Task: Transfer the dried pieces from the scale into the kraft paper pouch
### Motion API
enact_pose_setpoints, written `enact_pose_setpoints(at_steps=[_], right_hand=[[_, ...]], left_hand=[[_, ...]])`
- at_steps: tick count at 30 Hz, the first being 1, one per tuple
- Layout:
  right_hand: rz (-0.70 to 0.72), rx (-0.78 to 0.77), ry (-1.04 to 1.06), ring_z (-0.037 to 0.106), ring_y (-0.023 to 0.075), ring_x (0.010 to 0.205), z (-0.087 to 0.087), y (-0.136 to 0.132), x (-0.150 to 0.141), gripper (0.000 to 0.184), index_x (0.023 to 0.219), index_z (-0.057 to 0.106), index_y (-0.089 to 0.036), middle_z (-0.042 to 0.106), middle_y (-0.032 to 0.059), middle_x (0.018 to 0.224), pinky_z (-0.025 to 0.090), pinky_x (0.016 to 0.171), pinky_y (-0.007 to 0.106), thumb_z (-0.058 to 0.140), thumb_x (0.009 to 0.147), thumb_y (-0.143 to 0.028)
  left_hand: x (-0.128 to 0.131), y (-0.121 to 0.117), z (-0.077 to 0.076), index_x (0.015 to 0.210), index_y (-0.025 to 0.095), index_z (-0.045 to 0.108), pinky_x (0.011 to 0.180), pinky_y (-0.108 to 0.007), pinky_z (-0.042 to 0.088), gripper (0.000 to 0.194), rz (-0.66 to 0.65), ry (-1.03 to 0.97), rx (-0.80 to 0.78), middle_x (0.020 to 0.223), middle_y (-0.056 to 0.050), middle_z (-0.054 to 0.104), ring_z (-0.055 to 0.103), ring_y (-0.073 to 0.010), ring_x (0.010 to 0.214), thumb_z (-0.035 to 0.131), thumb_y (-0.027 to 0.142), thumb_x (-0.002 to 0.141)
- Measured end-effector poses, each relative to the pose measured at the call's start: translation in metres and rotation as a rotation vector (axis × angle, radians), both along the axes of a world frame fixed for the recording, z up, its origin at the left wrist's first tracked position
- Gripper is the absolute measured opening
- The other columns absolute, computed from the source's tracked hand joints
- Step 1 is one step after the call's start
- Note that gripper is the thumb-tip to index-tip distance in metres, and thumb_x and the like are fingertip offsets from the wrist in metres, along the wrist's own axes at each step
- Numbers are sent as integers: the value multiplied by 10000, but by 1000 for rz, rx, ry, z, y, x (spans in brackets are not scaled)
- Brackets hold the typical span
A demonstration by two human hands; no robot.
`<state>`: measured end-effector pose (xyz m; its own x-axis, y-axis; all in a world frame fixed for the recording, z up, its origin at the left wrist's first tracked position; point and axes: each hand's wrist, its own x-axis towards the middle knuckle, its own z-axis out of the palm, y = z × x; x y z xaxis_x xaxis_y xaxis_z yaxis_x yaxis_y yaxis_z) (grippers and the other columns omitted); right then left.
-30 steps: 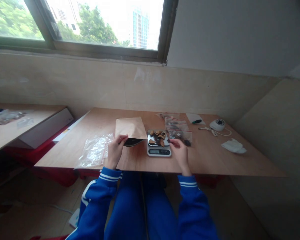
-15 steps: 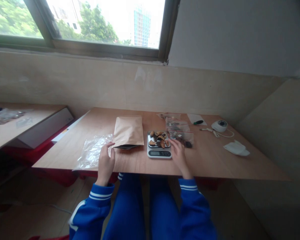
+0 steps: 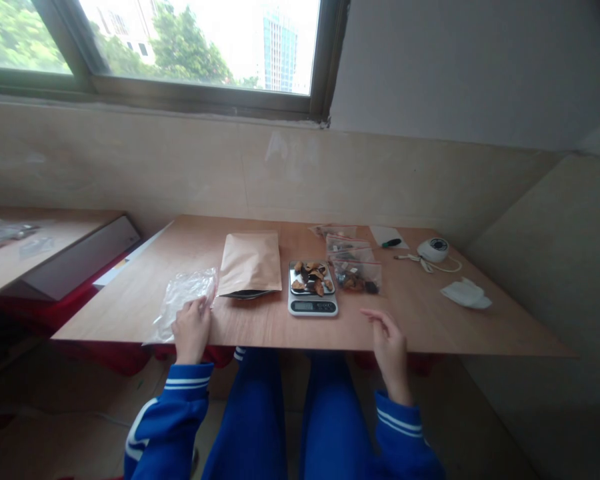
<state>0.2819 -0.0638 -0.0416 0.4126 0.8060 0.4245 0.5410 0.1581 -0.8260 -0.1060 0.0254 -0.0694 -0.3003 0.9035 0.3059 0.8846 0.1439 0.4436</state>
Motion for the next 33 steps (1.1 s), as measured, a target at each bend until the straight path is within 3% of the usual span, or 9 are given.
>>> enact_pose_setpoints(at_steps=[6,13,16,19,22,25,28,31,33], right_hand=[[74,7,-78,619,224,857,4,0,-2,273,849,689,-204,675,79,892,496,806,366,418,847,-234],[95,-35,-99,616,216,822,2,-6,2,276,859,685,-211,669,69,888,502,782,352,410,849,-236],[93,-58,-102,616,216,813,0,-7,4,279,868,688,-208,668,69,887,501,776,348,412,845,-240],[96,-67,-97,615,218,817,2,-7,2,278,864,691,-205,667,70,885,498,766,343,415,841,-233],[140,-53,-54,615,215,846,9,-8,-7,266,859,687,-208,665,67,892,497,776,336,422,849,-212],[276,-47,39,621,195,855,22,-10,-32,261,895,680,-215,665,54,903,509,788,318,420,881,-195],[507,-38,76,615,178,995,37,-6,-74,310,991,671,-229,668,46,1019,496,905,316,382,912,-152],[683,1,-62,554,155,1154,51,14,-124,408,1174,605,-224,616,47,1202,432,1034,312,340,901,-77],[691,36,-241,495,162,1231,57,35,-153,445,1252,555,-177,571,79,1282,397,1074,304,340,885,-49]], left_hand=[[-18,12,-6,960,127,696,874,-404,474,453,-40,-188,36,1021,-157,663,614,-277,927,433,460,803],[-36,15,-7,826,184,666,934,-408,471,373,-90,-317,28,976,-119,691,611,-278,1005,397,434,768],[-25,12,2,971,164,644,956,-420,457,394,-121,-252,97,1070,-138,665,601,-287,1051,407,413,778],[3,13,11,1152,165,577,1020,-425,404,445,-287,-168,204,1204,-140,617,551,-278,1160,460,413,802],[30,21,16,1235,199,544,1050,-448,367,480,-419,-92,183,1333,-119,552,491,-290,1247,539,349,779],[43,31,22,1161,228,619,1045,-425,371,387,-452,-54,112,1299,-80,597,514,-273,1235,487,220,797],[47,31,38,1077,284,679,879,-332,481,313,-406,-62,127,1156,-32,689,633,-244,1062,468,251,847],[52,19,62,1063,321,701,647,-268,486,271,-335,1,214,1014,-14,740,692,-230,838,525,356,860],[56,8,79,1044,326,716,566,-249,446,254,-305,67,230,914,-14,756,692,-217,730,558,373,851]])
